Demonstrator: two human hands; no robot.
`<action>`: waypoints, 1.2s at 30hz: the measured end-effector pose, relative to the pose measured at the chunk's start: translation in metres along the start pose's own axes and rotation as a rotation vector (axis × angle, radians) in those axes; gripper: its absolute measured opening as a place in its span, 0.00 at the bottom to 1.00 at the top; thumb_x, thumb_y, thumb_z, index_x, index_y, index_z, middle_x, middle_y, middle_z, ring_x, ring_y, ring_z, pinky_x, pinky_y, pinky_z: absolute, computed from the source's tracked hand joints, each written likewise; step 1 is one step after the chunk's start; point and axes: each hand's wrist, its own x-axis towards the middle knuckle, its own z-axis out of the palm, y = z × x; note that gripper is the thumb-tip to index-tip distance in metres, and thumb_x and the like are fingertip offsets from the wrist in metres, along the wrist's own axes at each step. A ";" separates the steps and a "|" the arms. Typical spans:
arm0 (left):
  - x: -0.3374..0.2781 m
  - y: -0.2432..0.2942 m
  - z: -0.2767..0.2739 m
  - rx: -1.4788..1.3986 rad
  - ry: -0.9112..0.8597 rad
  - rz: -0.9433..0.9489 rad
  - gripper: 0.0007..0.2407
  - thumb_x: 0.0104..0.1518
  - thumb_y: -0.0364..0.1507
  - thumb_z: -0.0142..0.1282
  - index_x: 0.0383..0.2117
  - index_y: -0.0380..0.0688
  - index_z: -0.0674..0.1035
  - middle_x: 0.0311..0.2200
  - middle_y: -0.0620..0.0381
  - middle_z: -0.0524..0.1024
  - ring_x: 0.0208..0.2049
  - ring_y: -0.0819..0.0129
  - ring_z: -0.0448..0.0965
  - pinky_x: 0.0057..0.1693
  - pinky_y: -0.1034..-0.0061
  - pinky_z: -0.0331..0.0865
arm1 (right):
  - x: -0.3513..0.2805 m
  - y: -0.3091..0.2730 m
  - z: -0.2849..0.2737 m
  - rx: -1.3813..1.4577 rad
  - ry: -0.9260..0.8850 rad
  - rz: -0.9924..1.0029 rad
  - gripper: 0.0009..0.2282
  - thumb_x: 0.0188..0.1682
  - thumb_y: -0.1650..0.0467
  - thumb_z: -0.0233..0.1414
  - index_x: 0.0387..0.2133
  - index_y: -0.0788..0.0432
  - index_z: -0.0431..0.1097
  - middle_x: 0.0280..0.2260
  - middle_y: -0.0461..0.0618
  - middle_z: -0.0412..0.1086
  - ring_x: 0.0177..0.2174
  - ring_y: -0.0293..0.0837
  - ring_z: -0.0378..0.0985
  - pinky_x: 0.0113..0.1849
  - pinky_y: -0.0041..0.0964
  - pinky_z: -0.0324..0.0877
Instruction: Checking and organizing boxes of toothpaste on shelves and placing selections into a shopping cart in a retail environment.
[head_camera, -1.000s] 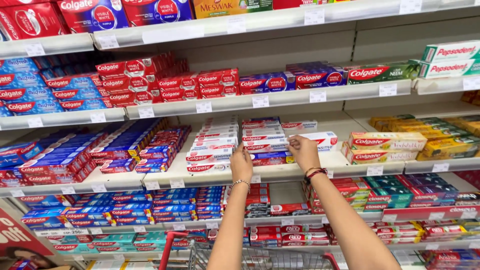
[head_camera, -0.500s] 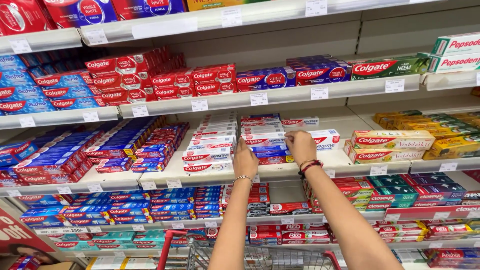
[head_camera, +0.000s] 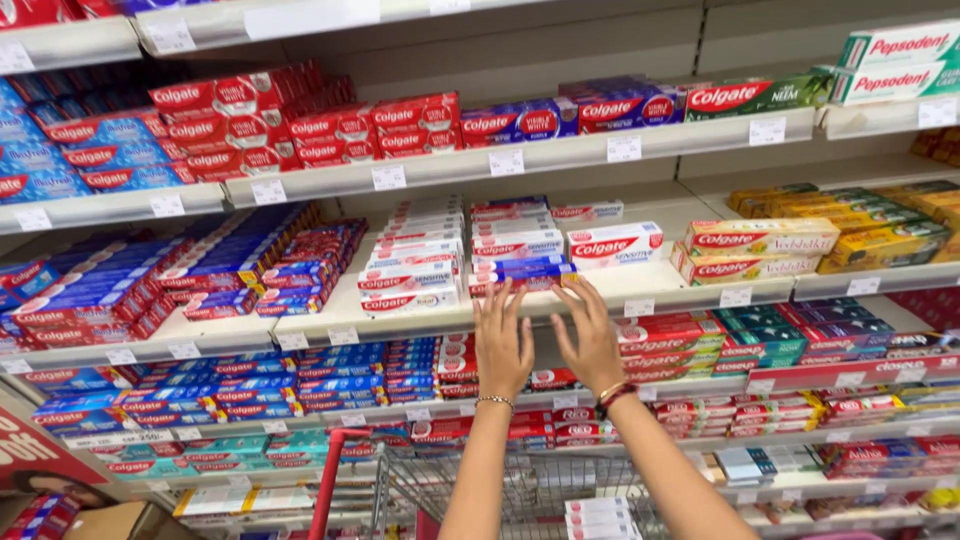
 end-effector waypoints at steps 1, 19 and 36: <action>-0.011 0.000 0.002 -0.002 -0.009 -0.008 0.21 0.64 0.30 0.46 0.66 0.50 0.68 0.69 0.53 0.60 0.73 0.54 0.52 0.75 0.52 0.40 | -0.014 0.002 0.002 -0.001 -0.009 0.009 0.17 0.51 0.71 0.55 0.55 0.58 0.70 0.55 0.57 0.68 0.60 0.56 0.67 0.59 0.48 0.64; -0.262 -0.008 0.081 -0.130 -0.485 -0.333 0.24 0.60 0.29 0.48 0.66 0.46 0.66 0.69 0.50 0.60 0.72 0.51 0.53 0.75 0.51 0.40 | -0.304 0.080 -0.005 -0.132 -0.598 0.488 0.26 0.52 0.65 0.51 0.63 0.60 0.58 0.65 0.65 0.52 0.65 0.65 0.52 0.62 0.54 0.51; -0.517 -0.043 0.211 -0.402 -1.113 -1.284 0.28 0.67 0.36 0.44 0.71 0.41 0.51 0.71 0.42 0.52 0.72 0.51 0.52 0.72 0.68 0.49 | -0.608 0.243 0.004 0.092 -1.008 1.343 0.35 0.50 0.58 0.54 0.65 0.67 0.50 0.62 0.69 0.57 0.60 0.63 0.62 0.60 0.48 0.57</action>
